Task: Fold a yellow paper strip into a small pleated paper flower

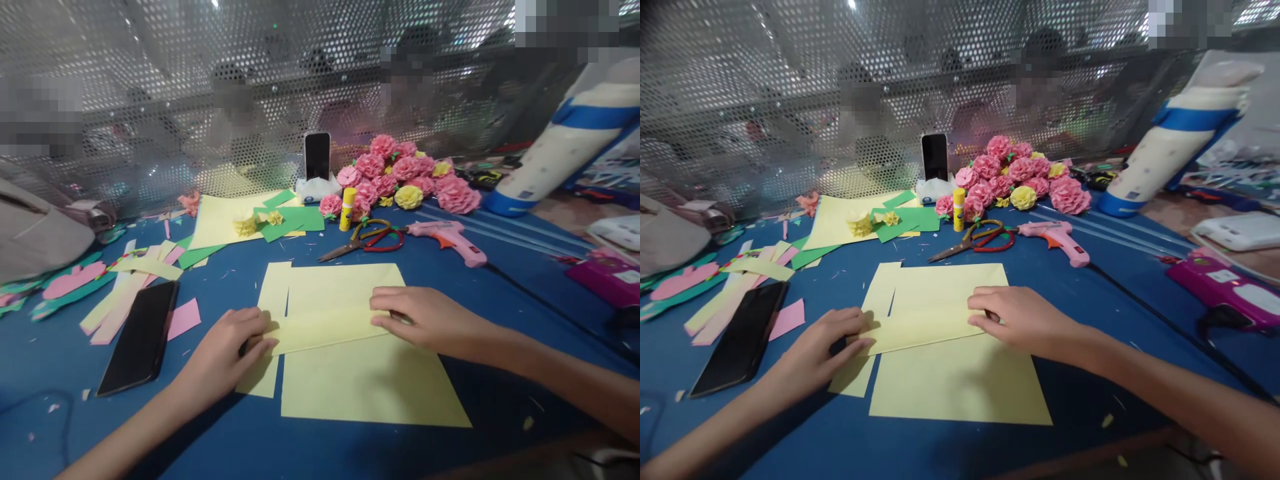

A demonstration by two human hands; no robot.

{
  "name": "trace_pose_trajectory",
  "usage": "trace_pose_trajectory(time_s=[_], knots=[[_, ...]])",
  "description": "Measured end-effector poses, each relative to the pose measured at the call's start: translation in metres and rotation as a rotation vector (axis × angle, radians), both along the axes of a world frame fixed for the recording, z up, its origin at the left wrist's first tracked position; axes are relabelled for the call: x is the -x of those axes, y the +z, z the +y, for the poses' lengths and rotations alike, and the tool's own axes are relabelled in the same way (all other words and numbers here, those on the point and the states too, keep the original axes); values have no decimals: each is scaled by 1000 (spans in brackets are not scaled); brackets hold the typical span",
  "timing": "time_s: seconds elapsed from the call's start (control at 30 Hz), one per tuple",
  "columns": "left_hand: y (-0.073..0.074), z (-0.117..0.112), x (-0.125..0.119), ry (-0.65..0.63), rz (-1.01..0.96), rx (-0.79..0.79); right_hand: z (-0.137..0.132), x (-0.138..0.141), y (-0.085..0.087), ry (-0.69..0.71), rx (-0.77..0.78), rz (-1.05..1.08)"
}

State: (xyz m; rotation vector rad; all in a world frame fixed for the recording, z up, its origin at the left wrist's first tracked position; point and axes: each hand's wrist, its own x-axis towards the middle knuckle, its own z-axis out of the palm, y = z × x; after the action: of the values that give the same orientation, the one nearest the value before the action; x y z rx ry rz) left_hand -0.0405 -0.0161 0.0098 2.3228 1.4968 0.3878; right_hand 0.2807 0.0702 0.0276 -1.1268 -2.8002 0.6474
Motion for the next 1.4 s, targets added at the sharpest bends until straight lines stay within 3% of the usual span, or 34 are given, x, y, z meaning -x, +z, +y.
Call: trace_pose_trajectory(time_s=[0.17, 0.3, 0.37, 0.47, 0.53, 0.63, 0.73, 0.93, 1.13, 1.4], knots=[[12, 8, -14, 16, -22, 57, 4, 10, 11, -87, 39, 75], [33, 24, -42, -32, -120, 104, 10, 30, 36, -68, 128, 332], [44, 31, -54, -7, -280, 145, 13, 39, 53, -62, 199, 497], [56, 33, -67, 47, -705, 248, 17, 45, 76, -61, 302, 664], [58, 28, -72, 65, -911, 319, 17, 44, 86, -53, 326, 695], [59, 21, -76, 41, -1027, 327, 13, 44, 94, -3, 297, 638], [64, 22, -74, 11, -995, 173, 5, 47, 98, 107, 180, 532], [87, 35, -62, 18, -669, -141, -5, 55, 106, 183, 37, 392], [108, 31, -56, -43, -559, -193, -1, 57, 111, 146, 37, 410], [114, 30, -52, -74, -392, -264, 1, 66, 113, 251, -5, 417]])
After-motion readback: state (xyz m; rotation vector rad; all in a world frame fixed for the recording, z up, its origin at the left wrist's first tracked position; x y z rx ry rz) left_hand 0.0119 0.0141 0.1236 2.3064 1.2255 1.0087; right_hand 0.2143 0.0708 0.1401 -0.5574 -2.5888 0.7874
